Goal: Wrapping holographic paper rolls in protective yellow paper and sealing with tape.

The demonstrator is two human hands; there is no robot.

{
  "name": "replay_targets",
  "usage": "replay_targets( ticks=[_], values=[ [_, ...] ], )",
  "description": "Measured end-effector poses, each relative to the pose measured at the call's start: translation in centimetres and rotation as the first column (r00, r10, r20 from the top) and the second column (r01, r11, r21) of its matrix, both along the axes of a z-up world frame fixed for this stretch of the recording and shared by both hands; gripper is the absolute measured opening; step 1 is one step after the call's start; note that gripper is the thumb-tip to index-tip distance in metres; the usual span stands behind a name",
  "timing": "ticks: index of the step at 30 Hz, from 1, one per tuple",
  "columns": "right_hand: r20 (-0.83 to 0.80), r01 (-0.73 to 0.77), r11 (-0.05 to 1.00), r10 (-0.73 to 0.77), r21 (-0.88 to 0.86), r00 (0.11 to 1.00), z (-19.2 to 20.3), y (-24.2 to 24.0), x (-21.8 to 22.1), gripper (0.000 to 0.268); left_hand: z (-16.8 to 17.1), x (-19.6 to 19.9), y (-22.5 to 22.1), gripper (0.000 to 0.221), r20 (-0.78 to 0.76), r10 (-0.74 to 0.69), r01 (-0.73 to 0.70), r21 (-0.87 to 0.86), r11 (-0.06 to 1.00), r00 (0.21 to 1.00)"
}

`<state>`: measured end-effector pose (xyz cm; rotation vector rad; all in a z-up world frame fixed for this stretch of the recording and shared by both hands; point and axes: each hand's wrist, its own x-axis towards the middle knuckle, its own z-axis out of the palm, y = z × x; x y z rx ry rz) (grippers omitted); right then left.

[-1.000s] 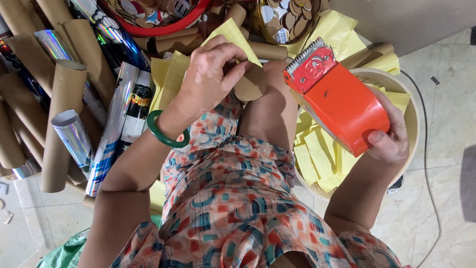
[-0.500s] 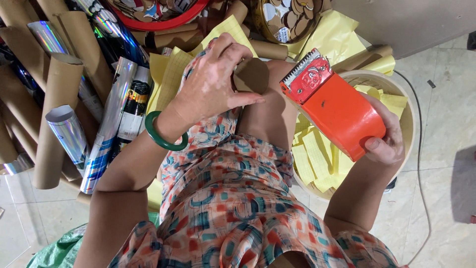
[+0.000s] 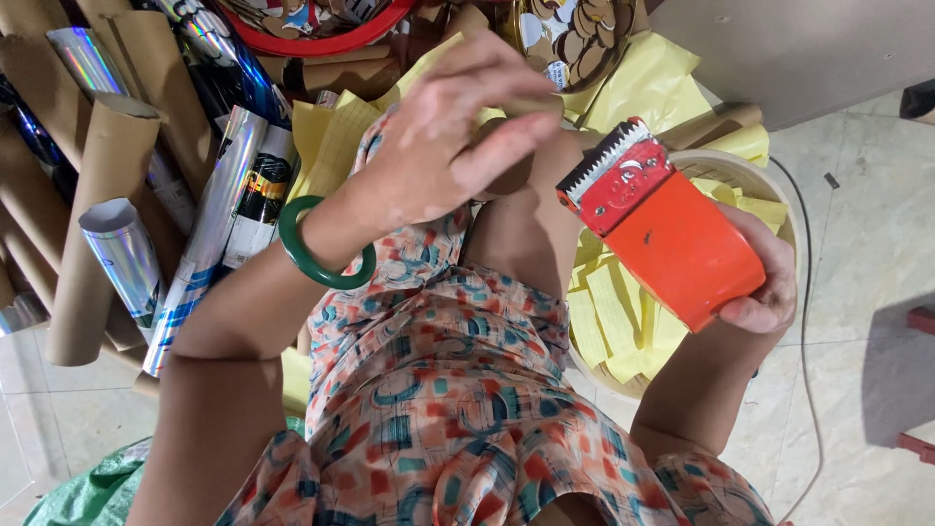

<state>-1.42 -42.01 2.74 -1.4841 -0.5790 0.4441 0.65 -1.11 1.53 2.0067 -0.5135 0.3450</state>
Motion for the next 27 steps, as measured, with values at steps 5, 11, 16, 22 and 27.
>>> replay_targets(
  ticks=[5,11,16,22,27],
  values=[
    [0.095,-0.118,0.993,0.118,-0.004,0.989,1.2,0.2,1.4,0.093,2.1,1.2,-2.1,0.029,-0.281,-0.415,0.278,-0.419,0.864,0.865],
    [0.143,-0.139,0.990,0.139,-0.014,0.980,2.4,0.8,1.4,0.092,2.1,1.3,-2.6,0.017,-0.412,-0.594,0.151,-0.722,0.675,0.691],
    [0.113,-0.189,0.966,0.210,-0.174,0.971,4.0,1.2,2.1,0.089,2.1,1.1,-2.0,0.015,-0.455,-0.387,0.094,-0.544,0.834,0.802],
    [0.091,-0.441,0.836,0.492,-0.327,0.866,5.3,-2.9,4.0,0.078,0.4,0.0,4.9,0.012,-0.474,-0.201,-0.087,-0.517,0.851,0.857],
    [-0.110,-0.461,0.728,0.476,-0.507,0.873,7.7,-3.7,4.2,0.083,-3.6,-1.1,7.1,0.011,-0.462,-0.201,-0.165,-0.637,0.753,0.864]
  ],
)
